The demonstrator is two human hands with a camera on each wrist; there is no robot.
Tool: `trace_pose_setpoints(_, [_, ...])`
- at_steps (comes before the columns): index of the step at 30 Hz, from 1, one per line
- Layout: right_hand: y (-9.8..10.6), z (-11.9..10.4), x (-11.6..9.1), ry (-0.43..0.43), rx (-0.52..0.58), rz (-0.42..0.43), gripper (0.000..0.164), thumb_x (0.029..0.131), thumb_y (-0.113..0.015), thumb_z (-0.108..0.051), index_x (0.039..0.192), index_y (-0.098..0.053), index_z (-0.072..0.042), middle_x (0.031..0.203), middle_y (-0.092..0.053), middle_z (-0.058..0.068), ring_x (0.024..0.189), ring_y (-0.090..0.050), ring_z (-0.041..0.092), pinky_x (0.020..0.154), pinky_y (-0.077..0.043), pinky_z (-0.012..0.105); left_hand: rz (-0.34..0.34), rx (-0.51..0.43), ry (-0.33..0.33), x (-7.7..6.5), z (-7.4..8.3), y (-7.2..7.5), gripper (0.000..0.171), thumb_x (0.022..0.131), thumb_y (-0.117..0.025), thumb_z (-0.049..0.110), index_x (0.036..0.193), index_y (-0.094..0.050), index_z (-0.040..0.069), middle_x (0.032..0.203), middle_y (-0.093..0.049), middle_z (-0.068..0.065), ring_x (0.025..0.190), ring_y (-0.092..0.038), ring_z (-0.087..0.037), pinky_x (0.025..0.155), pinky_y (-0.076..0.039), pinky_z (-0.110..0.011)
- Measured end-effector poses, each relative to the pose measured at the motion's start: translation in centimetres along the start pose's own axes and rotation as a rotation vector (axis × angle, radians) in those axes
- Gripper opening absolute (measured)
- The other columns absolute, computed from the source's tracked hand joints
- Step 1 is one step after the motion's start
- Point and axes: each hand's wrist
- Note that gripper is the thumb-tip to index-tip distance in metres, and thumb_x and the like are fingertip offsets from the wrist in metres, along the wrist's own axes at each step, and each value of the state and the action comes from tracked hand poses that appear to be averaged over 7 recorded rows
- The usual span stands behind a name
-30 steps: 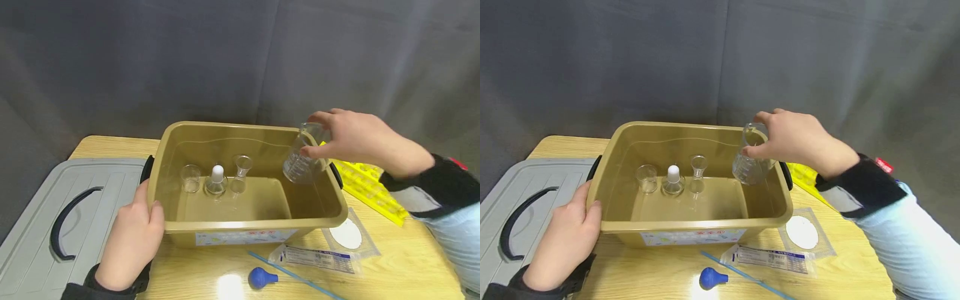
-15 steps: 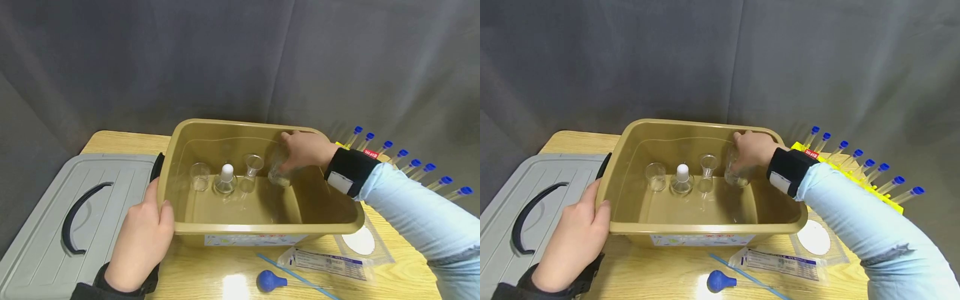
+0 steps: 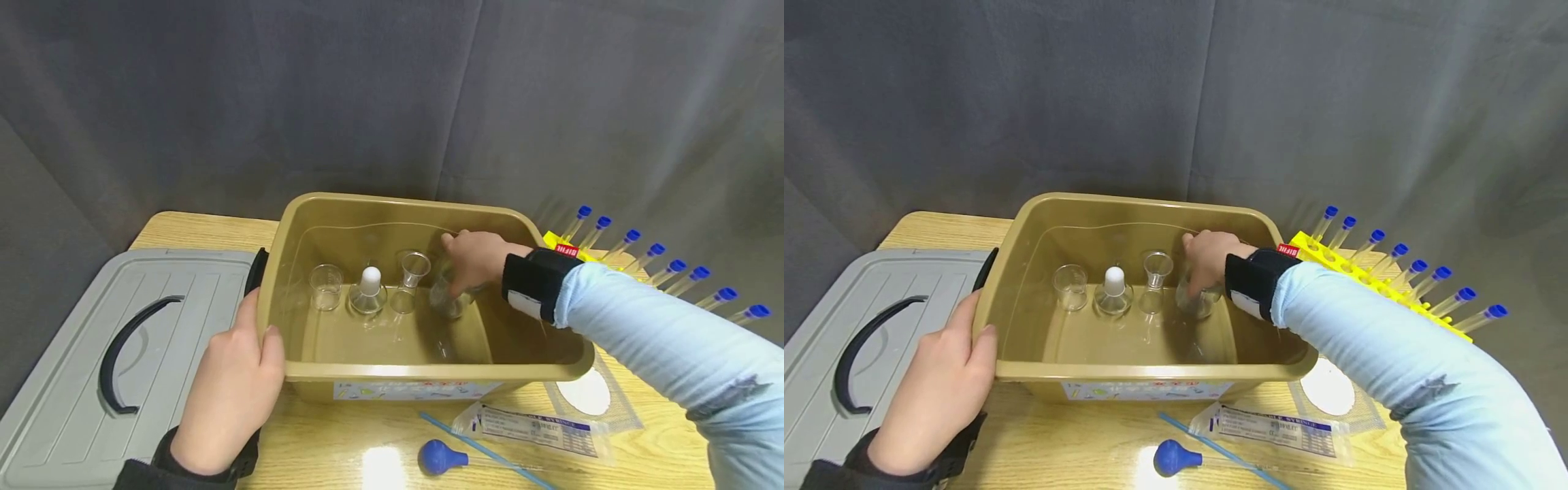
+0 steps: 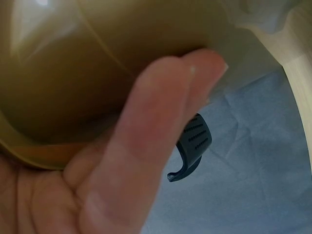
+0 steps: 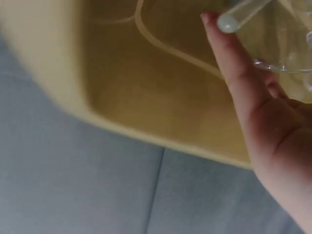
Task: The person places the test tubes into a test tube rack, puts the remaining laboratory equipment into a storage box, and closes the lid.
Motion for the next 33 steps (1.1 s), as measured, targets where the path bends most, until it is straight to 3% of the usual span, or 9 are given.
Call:
trace_pose_setpoints(5, [-0.8, -0.8, 0.4, 0.008, -0.033, -0.04, 0.07, 0.068, -0.076, -0.037, 0.118, -0.044, 0.001, 0.112, -0.057, 0.022, 0.09, -0.06, 0.026, 0.069, -0.053, 0.043, -0.009, 0.002, 0.001, 0.0, 0.3, -0.2, 0.047, 0.093, -0.038, 0.011, 0.138, -0.034, -0.002, 0.094, -0.064, -0.034, 0.083, -0.066, -0.042, 0.065, -0.049, -0.055])
trace_pose_setpoints(16, [-1.6, -1.0, 1.0, -0.047, -0.048, -0.056, 0.071, 0.068, -0.077, -0.036, 0.12, -0.043, 0.0, 0.112, -0.059, 0.018, 0.086, -0.061, 0.023, 0.066, -0.053, 0.042, 0.006, 0.006, -0.015, 0.0, 0.6, -0.3, 0.047, 0.092, -0.039, 0.011, 0.137, -0.036, -0.003, 0.093, -0.064, -0.034, 0.081, -0.066, -0.041, 0.064, -0.049, -0.055])
trace_pose_setpoints(19, [-1.6, -1.0, 0.7, -0.053, -0.044, -0.04, 0.072, 0.069, -0.077, -0.04, 0.12, -0.047, 0.0, 0.107, -0.063, 0.015, 0.087, -0.063, 0.022, 0.065, -0.053, 0.042, -0.008, 0.011, -0.002, 0.0, 0.5, -0.3, 0.047, 0.093, -0.039, 0.011, 0.138, -0.035, -0.002, 0.093, -0.064, -0.034, 0.082, -0.065, -0.041, 0.064, -0.049, -0.055])
trace_pose_setpoints(22, [-0.8, -1.2, -0.1, -0.04, -0.054, -0.004, 0.083, 0.071, -0.074, -0.05, 0.13, -0.046, 0.002, 0.102, -0.067, 0.012, 0.087, -0.065, 0.023, 0.064, -0.053, 0.042, -0.022, 0.014, 0.013, -0.1, 0.2, -0.2, 0.048, 0.093, -0.038, 0.011, 0.139, -0.033, -0.002, 0.093, -0.064, -0.034, 0.081, -0.065, -0.041, 0.064, -0.049, -0.055])
trace_pose_setpoints(24, [0.6, -1.6, -1.4, -0.018, -0.047, 0.056, 0.085, 0.074, -0.07, -0.053, 0.133, -0.046, 0.003, 0.103, -0.068, 0.014, 0.089, -0.066, 0.025, 0.067, -0.054, 0.043, -0.025, 0.015, 0.02, -0.1, -0.1, -0.1, 0.048, 0.093, -0.037, 0.011, 0.139, -0.033, -0.002, 0.092, -0.064, -0.035, 0.081, -0.065, -0.042, 0.063, -0.049, -0.055])
trace_pose_setpoints(25, [1.5, -1.7, -2.4, 0.004, -0.042, 0.111, 0.078, 0.075, -0.068, -0.053, 0.128, -0.051, 0.002, 0.098, -0.068, 0.013, 0.086, -0.066, 0.025, 0.067, -0.054, 0.043, -0.027, 0.018, 0.023, -0.2, -0.2, 0.0, 0.048, 0.094, -0.037, 0.011, 0.139, -0.032, -0.002, 0.092, -0.064, -0.035, 0.081, -0.065, -0.042, 0.063, -0.049, -0.054])
trace_pose_setpoints(29, [4.3, -2.3, -8.4, 0.188, -0.041, 0.456, 0.035, 0.081, -0.068, -0.041, 0.094, -0.062, -0.008, 0.077, -0.063, 0.003, 0.066, -0.06, 0.019, 0.055, -0.05, 0.038, -0.012, 0.026, 0.018, -0.3, -0.5, 0.2, 0.047, 0.094, -0.036, 0.012, 0.139, -0.033, -0.002, 0.089, -0.063, -0.035, 0.08, -0.065, -0.043, 0.063, -0.048, -0.056])
trace_pose_setpoints(31, [3.7, -2.2, -11.8, 0.314, -0.065, 0.632, 0.02, 0.083, -0.066, -0.035, 0.081, -0.057, -0.017, 0.069, -0.052, -0.007, 0.058, -0.048, 0.008, 0.049, -0.043, 0.028, -0.005, 0.031, 0.012, -0.3, -0.6, 0.4, 0.047, 0.094, -0.036, 0.012, 0.139, -0.033, -0.001, 0.088, -0.063, -0.034, 0.08, -0.064, -0.043, 0.063, -0.048, -0.056])
trace_pose_setpoints(33, [1.4, -2.3, -14.7, 0.425, -0.073, 0.728, 0.015, 0.082, -0.067, -0.032, 0.079, -0.056, -0.022, 0.068, -0.046, -0.013, 0.058, -0.04, 0.003, 0.047, -0.037, 0.021, 0.003, 0.026, -0.001, -0.3, -0.7, 0.6, 0.047, 0.094, -0.036, 0.012, 0.138, -0.033, -0.002, 0.088, -0.063, -0.035, 0.08, -0.064, -0.045, 0.063, -0.047, -0.057])
Point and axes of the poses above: each hand's wrist, its own x-axis towards the middle knuckle, its own y-axis out of the back of the hand, z = x × y
